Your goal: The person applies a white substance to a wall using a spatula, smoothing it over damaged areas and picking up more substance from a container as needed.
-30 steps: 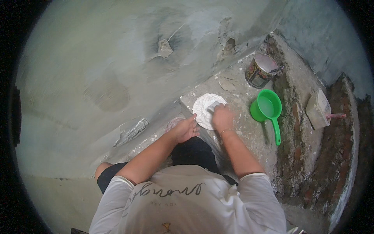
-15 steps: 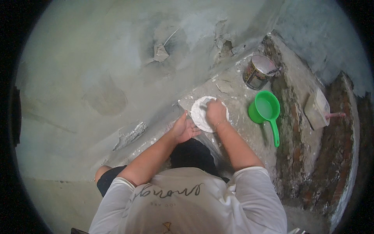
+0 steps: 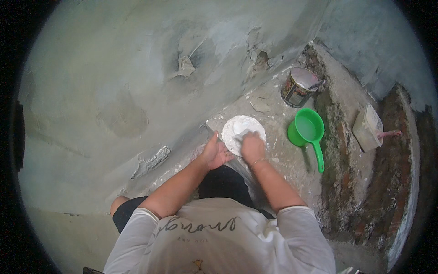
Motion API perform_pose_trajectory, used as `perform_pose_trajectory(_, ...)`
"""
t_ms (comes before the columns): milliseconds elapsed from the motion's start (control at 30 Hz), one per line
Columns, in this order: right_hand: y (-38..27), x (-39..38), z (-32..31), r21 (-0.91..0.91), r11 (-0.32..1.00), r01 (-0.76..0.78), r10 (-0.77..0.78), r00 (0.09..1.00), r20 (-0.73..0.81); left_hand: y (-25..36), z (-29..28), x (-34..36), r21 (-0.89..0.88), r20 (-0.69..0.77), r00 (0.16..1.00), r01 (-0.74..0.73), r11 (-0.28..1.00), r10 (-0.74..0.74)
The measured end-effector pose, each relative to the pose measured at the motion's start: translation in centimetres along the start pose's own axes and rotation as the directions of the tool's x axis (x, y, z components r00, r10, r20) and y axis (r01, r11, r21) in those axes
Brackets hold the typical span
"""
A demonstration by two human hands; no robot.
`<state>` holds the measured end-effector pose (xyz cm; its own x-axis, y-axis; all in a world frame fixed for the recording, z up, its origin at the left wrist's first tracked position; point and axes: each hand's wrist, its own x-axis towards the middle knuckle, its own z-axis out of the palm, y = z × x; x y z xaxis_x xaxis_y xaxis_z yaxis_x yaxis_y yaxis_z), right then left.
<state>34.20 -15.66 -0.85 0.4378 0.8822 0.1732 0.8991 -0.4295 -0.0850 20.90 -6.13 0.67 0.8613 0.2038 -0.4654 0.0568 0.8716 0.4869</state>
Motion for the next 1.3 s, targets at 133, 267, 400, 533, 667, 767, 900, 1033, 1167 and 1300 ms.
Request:
perform_pose_trajectory(133, -4.3, -0.5, -1.3, 0.202, 0.979, 0.016, -0.017, 1.0, 0.002, -0.2, -0.3, -0.3, -0.08, 0.027, 0.999, -0.042, 0.996, 0.045)
perform_pose_trajectory(267, -1.7, 1.6, -3.0, 0.457, 0.859, -0.233, 0.255, 0.967, 0.012, -0.5, -1.6, -0.3, -0.021, 0.072, 0.997, -0.024, 0.999, 0.026)
perform_pose_trajectory(400, 4.3, 4.0, -2.0, 0.848, 0.172, -0.501, 0.448, 0.806, 0.386, 0.2, -1.9, -0.5, 0.029, 0.045, 0.998, 0.03, 0.999, -0.032)
perform_pose_trajectory(533, 2.8, 5.4, -7.8, 0.806, -0.474, -0.353, 0.27, 0.814, 0.515, 0.9, -0.9, -4.4, 0.134, -0.093, 0.995, -0.014, 0.991, 0.026)
perform_pose_trajectory(667, -4.9, 7.0, -17.1, 0.851, -0.52, -0.076, 0.203, 0.957, 0.21, 1.9, -3.1, -8.4, 0.344, -0.15, 0.989, 0.054, 0.937, -0.002)
perform_pose_trajectory(767, -10.6, 8.0, -24.6, 0.87, -0.411, 0.27, 0.196, 0.959, -0.205, 3.0, -4.4, -13.1, 0.634, -0.099, 0.994, 0.021, 0.773, 0.055)
perform_pose_trajectory(900, -17.3, 10.4, -30.9, 0.709, -0.075, 0.701, 0.325, 0.69, -0.647, 3.4, -5.6, -16.5, 0.785, -0.121, 0.977, -0.013, 0.62, 0.174)
perform_pose_trajectory(1033, -20.7, 15.3, -34.5, 0.117, 0.511, 0.851, 0.202, 0.014, -0.979, 2.4, -7.8, -17.6, 0.778, -0.161, 0.962, -0.014, 0.628, 0.22)
perform_pose_trajectory(1167, -22.9, 17.5, -36.1, -0.176, 0.823, 0.54, -0.081, -0.194, -0.978, 2.0, -8.0, -18.4, 0.791, -0.111, 0.943, -0.107, 0.602, 0.314)
perform_pose_trajectory(1300, -24.4, 17.8, -35.9, -0.201, 0.915, 0.35, -0.187, -0.075, -0.979, 1.8, -11.4, -16.7, 0.874, -0.103, 0.952, -0.052, 0.483, 0.288)
